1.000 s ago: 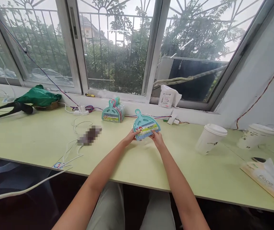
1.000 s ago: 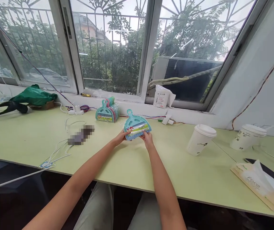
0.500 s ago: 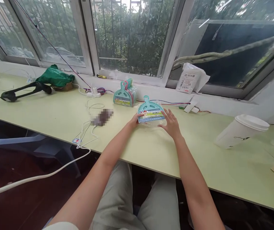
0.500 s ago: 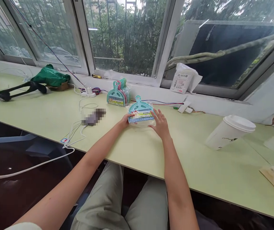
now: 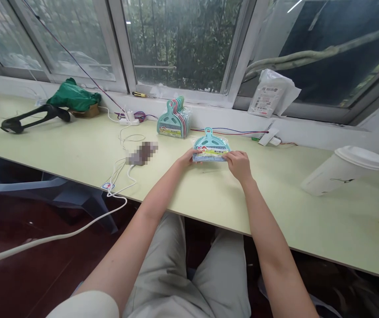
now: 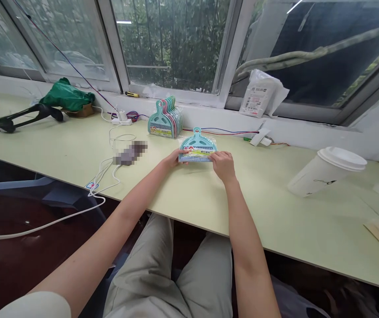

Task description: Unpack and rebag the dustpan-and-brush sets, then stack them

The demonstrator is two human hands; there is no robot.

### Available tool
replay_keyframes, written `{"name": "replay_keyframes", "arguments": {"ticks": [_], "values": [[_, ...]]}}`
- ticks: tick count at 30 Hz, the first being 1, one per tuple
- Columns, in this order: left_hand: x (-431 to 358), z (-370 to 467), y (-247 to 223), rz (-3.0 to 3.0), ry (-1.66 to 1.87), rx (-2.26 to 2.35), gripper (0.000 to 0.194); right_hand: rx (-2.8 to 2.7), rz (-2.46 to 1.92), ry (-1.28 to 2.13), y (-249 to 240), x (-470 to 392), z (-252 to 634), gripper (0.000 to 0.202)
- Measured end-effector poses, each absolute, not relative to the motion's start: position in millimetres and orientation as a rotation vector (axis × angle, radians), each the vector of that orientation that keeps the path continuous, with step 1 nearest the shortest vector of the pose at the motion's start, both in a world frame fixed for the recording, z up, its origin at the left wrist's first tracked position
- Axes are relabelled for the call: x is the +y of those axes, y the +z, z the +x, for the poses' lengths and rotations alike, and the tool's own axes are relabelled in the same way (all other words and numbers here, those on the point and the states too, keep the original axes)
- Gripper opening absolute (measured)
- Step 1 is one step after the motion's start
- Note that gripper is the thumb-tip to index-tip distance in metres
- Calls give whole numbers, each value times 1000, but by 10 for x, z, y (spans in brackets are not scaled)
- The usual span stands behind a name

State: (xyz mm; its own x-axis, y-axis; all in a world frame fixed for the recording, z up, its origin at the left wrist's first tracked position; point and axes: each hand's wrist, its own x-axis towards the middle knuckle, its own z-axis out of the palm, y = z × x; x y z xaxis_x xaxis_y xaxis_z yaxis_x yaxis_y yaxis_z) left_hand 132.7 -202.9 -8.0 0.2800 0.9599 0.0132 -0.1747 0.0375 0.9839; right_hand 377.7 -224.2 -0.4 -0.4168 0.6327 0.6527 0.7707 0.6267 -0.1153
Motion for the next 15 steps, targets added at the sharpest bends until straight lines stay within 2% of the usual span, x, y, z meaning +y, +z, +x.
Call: {"name": "replay_keyframes", "arguments": {"ticks": [6, 8, 11, 13, 15], "values": [[-2078, 1419, -48, 1222, 951, 880, 53, -1829, -1193, -75, -141, -2123, 3807, 18], [-2102, 1451, -25, 1244, 937, 864, 55, -1676, -1181, 64, -186, -2066, 3829, 34], [-2153, 1509, 18, 1279, 910, 889, 62, -1507, -1105, 576, -259, -1987, 3882, 57], [-2194, 1558, 46, 1287, 926, 939, 74, -1361, -1076, 936, -305, -1945, 3930, 56], [-2236, 1608, 74, 1301, 967, 970, 90, -1162, -1090, 1087, -337, -1911, 3985, 54]]}}
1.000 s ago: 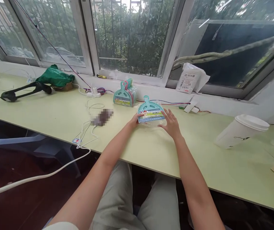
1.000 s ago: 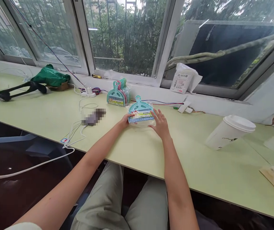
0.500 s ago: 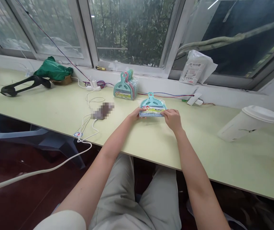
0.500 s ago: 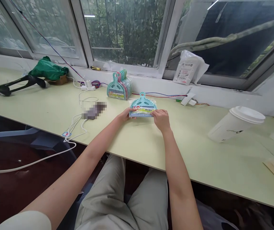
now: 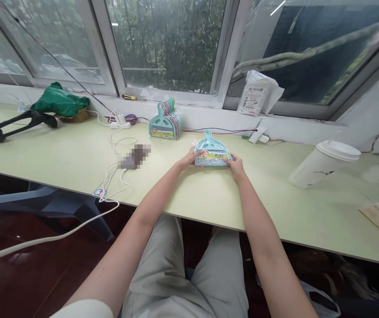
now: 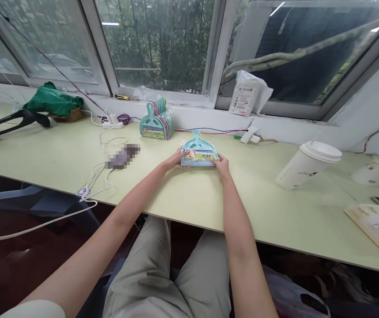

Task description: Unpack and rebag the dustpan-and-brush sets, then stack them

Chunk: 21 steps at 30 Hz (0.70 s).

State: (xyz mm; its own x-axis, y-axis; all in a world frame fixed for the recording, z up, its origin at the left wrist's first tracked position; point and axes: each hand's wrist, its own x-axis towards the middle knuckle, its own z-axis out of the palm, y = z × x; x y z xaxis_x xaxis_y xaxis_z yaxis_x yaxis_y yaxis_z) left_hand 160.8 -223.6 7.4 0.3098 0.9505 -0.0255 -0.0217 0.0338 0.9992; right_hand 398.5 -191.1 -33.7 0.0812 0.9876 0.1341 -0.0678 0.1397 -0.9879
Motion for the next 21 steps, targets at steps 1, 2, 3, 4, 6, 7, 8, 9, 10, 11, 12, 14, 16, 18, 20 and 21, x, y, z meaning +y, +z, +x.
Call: {"name": "replay_keyframes", "arguments": {"ticks": [1, 2, 3, 4, 6, 7, 8, 9, 10, 11, 12, 14, 16, 18, 20, 21], "values": [[-2256, 1632, 88, 1330, 983, 965, 98, -1062, -1103, 1090, -346, -1896, 4011, 53], [-2274, 1656, 102, 1381, 1000, 951, 106, -975, -1109, 1067, -350, -1883, 4034, 52], [-2290, 1679, 115, 1455, 1019, 928, 115, -906, -1108, 1036, -352, -1872, 4053, 50], [-2301, 1703, 127, 1547, 1048, 898, 122, -855, -1100, 1009, -351, -1866, 4068, 48], [-2312, 1754, 144, 1727, 1132, 859, 127, -798, -1072, 993, -347, -1869, 4082, 45], [-2309, 1776, 148, 1793, 1182, 871, 125, -789, -1060, 996, -344, -1878, 4082, 44], [-2300, 1793, 148, 1835, 1233, 912, 121, -793, -1055, 1000, -339, -1891, 4079, 43], [-2286, 1800, 145, 1852, 1277, 980, 114, -813, -1059, 994, -331, -1908, 4072, 44], [-2267, 1793, 138, 1845, 1316, 1067, 107, -847, -1068, 975, -321, -1926, 4060, 45], [-2244, 1770, 129, 1822, 1346, 1155, 100, -892, -1079, 937, -309, -1944, 4042, 47], [-2217, 1729, 119, 1790, 1364, 1225, 92, -950, -1091, 886, -294, -1961, 4017, 49], [-2159, 1598, 97, 1727, 1367, 1307, 77, -1090, -1126, 757, -266, -1983, 3938, 52], [-2102, 1419, 74, 1700, 1339, 1369, 55, -1218, -1177, 633, -245, -1982, 3811, 52], [-2055, 1220, 50, 1695, 1316, 1495, 32, -1303, -1220, 560, -238, -1950, 3630, 50], [-2019, 1021, 23, 1647, 1311, 1655, 20, -1347, -1233, 547, -242, -1881, 3392, 48], [-2006, 927, 8, 1592, 1320, 1726, 18, -1372, -1234, 545, -245, -1834, 3252, 47]]}}
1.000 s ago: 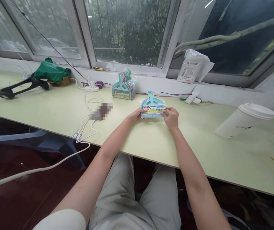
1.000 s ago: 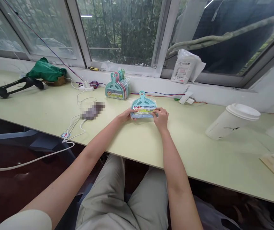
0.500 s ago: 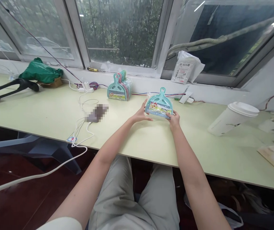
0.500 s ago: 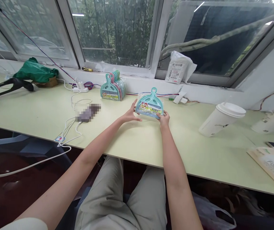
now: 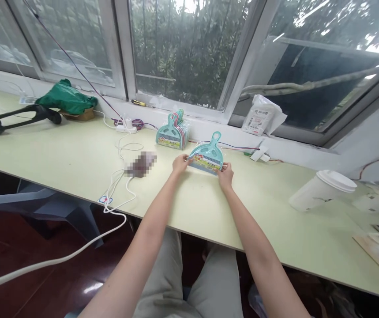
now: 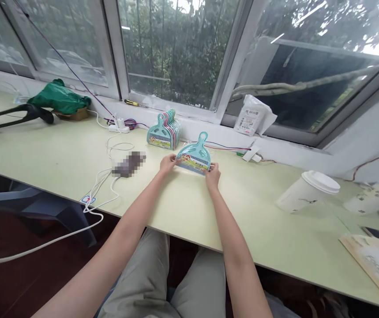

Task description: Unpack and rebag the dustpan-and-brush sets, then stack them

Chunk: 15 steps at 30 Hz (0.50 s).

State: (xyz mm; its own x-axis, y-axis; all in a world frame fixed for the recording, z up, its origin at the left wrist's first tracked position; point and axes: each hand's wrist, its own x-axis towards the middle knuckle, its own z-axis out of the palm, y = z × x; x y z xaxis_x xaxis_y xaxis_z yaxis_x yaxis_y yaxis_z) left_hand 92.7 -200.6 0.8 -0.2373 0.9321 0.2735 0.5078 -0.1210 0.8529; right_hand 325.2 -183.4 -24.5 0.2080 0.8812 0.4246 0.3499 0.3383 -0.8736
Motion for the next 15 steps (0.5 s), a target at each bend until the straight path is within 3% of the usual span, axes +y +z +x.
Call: {"name": "replay_keyframes", "arguments": {"ticks": [4, 9, 15], "values": [[-1985, 630, -35, 1263, 1452, 1925, 21, -1533, -1226, 490, -244, -1603, 2583, 32], [-2014, 592, 24, 1003, 1808, 2251, 55, -1641, -1145, 538, -178, -1338, 1720, 27], [-1929, 724, 19, 1121, 1819, 2252, 46, -1730, -1290, 421, -105, -1070, 1071, 31]]}}
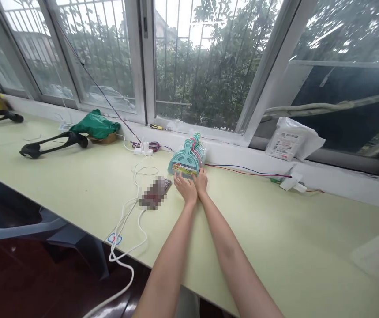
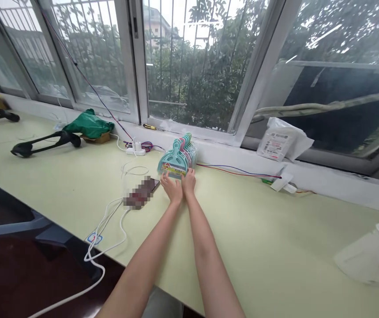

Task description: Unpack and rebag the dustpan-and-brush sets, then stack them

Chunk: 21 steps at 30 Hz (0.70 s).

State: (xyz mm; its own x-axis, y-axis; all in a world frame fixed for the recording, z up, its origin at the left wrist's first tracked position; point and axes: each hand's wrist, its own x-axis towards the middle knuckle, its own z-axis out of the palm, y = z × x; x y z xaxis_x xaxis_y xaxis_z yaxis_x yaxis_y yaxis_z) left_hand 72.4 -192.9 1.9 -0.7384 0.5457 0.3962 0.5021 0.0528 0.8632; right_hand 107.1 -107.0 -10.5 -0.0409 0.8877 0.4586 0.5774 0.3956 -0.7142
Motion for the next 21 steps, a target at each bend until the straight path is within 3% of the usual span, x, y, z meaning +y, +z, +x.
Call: {"name": "replay_keyframes", "arguments": {"ticks": [11, 21], "values": [[-1725, 723, -120, 1136, 1667, 2201, 33, -1799, -1577, 278, -145, -875, 934, 29], [-1681, 669, -119, 1108, 1560, 2202, 30, -1654, -1596, 451, -95, -884, 1030, 37]]}}
